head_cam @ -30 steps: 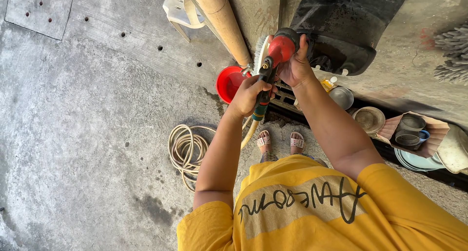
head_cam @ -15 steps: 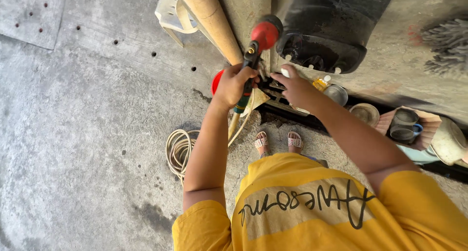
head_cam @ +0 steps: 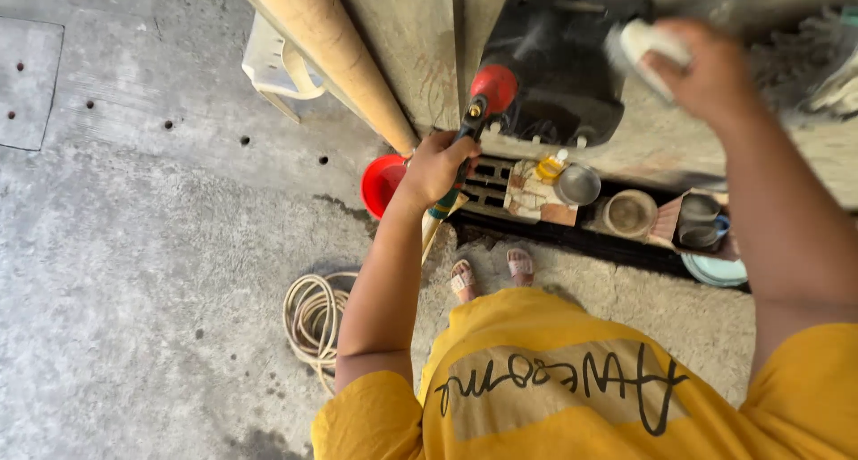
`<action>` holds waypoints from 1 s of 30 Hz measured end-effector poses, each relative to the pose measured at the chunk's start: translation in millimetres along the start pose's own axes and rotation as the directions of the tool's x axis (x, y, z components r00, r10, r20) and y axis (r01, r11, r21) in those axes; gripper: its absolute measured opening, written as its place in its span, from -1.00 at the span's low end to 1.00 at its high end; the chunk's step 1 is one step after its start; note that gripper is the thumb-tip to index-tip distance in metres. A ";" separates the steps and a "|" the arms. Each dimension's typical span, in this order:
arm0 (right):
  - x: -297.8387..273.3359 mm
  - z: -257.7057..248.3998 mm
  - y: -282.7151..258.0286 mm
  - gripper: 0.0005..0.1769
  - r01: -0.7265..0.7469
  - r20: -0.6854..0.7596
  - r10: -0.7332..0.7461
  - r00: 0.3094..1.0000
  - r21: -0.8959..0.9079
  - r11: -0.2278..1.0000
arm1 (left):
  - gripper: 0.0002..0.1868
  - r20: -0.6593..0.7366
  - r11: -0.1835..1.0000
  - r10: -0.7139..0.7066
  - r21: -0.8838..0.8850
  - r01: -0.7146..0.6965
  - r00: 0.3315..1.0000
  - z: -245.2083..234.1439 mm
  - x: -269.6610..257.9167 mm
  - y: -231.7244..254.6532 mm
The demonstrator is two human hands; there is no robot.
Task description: The person unwinds a garden hose from a wall-mounted reel, coils the hose into loops on the ground, then turns on the tap and sprays the black reel housing while scrubbing it with a brush.
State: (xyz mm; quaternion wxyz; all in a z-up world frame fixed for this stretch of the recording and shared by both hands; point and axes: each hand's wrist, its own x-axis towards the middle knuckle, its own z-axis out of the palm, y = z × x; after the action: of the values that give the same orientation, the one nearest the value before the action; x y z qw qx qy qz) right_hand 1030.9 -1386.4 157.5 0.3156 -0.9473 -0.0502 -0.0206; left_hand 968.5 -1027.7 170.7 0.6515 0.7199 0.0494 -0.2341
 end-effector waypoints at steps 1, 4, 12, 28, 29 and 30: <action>7.5 5.9 12.3 -0.57 0.243 -0.032 -0.243 0.969 -0.003 0.970 | -0.69 -0.008 1.000 -0.004 -0.003 0.004 1.000 1.6 0.5 2.5; 18.5 29.6 35.1 -0.52 -0.033 0.140 0.022 0.990 0.080 0.996 | -0.70 -0.048 1.000 -0.016 0.005 0.017 0.999 3.8 3.1 9.9; 111.4 101.7 -43.0 -0.65 0.447 0.348 -0.366 0.863 -0.187 0.875 | -0.72 -0.130 1.000 0.002 0.022 0.001 0.991 9.8 3.7 7.3; 87.3 83.1 -19.7 -0.61 0.482 0.215 -0.440 0.872 -0.215 0.849 | -0.69 -0.154 0.995 -0.081 0.039 0.088 0.985 7.5 14.6 14.5; 99.3 98.5 -33.5 -0.63 0.505 0.213 -0.461 0.862 -0.271 0.819 | -0.69 -0.157 0.997 -0.060 0.033 0.066 0.986 8.1 17.9 15.0; 108.1 109.2 -43.3 -0.65 0.525 0.212 -0.481 0.851 -0.327 0.786 | -0.68 -0.156 0.996 -0.069 0.053 0.078 0.985 9.4 20.7 15.7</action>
State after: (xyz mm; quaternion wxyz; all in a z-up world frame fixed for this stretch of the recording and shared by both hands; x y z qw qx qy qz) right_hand 1134.5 -1277.5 103.6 0.1093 -0.9412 -0.3145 -0.0575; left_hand 990.2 -1044.0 176.4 0.6152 0.7524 0.1192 -0.2029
